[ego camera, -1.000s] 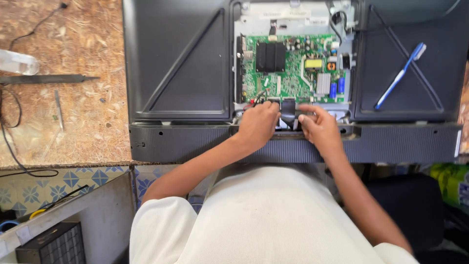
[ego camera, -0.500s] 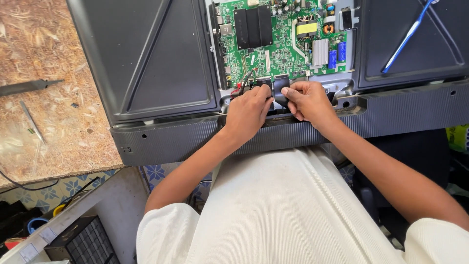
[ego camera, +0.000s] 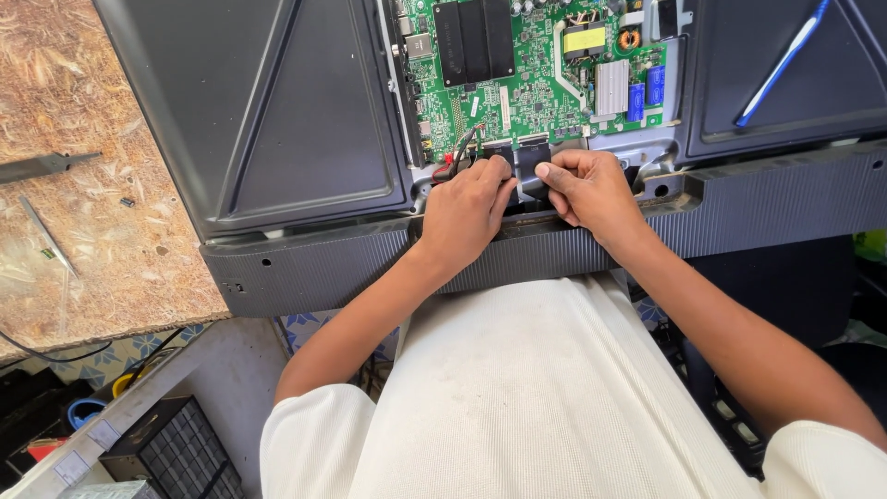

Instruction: The person cleans the internal components of an open electronic device, likely a television, using a toothbrush and a small piece of paper. They hold a smartphone in their left hand while brushing and wiping the circuit board and surrounding areas with their right hand.

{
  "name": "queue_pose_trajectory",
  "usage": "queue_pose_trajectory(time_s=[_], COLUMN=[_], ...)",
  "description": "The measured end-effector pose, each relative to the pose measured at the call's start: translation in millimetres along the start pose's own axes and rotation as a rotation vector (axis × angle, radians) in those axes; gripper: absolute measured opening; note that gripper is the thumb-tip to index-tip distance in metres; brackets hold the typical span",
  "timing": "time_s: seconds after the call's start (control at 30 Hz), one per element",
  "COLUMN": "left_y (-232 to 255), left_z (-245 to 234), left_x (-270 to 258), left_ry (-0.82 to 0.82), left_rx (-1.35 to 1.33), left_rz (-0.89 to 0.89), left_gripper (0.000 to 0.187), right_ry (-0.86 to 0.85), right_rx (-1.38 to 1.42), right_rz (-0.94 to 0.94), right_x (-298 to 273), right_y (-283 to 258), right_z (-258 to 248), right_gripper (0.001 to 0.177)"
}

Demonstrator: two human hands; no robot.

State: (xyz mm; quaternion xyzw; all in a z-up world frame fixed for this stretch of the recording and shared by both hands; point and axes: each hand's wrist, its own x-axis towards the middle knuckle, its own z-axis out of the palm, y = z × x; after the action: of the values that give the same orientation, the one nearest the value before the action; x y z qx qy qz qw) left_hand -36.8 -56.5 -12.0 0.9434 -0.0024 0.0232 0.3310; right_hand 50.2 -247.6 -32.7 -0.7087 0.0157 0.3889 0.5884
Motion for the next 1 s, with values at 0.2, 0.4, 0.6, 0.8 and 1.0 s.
queue_pose_trajectory(time_s=[0.2, 0.4, 0.6, 0.8, 1.0], left_y=[-1, 19, 4, 10, 12], left_z=[4, -25, 4, 2, -4], left_x=[-2, 5, 0, -2, -4], left_ry=[0.026, 0.097, 0.140, 0.195, 0.238], left_rx=[-0.009, -0.289, -0.308, -0.206, -0.197], left_rz=[-0.008, -0.008, 0.177, 0.395, 0.485], left_gripper=[0.009, 0.022, 0.008, 0.009, 0.010], right_ry=[-0.047, -0.150, -0.081, 0.699, 0.853], right_rx=[-0.014, -0.183, -0.644, -0.963, -0.960], right_rz=[-0.021, -0.086, -0.357, -0.751, -0.564], right_x=[-6, -19, -45, -13, 18], right_y=[-7, -20, -71, -68, -27], right_z=[-1, -7, -15, -101, -154], right_gripper=[0.018, 0.013, 0.025, 0.026, 0.030])
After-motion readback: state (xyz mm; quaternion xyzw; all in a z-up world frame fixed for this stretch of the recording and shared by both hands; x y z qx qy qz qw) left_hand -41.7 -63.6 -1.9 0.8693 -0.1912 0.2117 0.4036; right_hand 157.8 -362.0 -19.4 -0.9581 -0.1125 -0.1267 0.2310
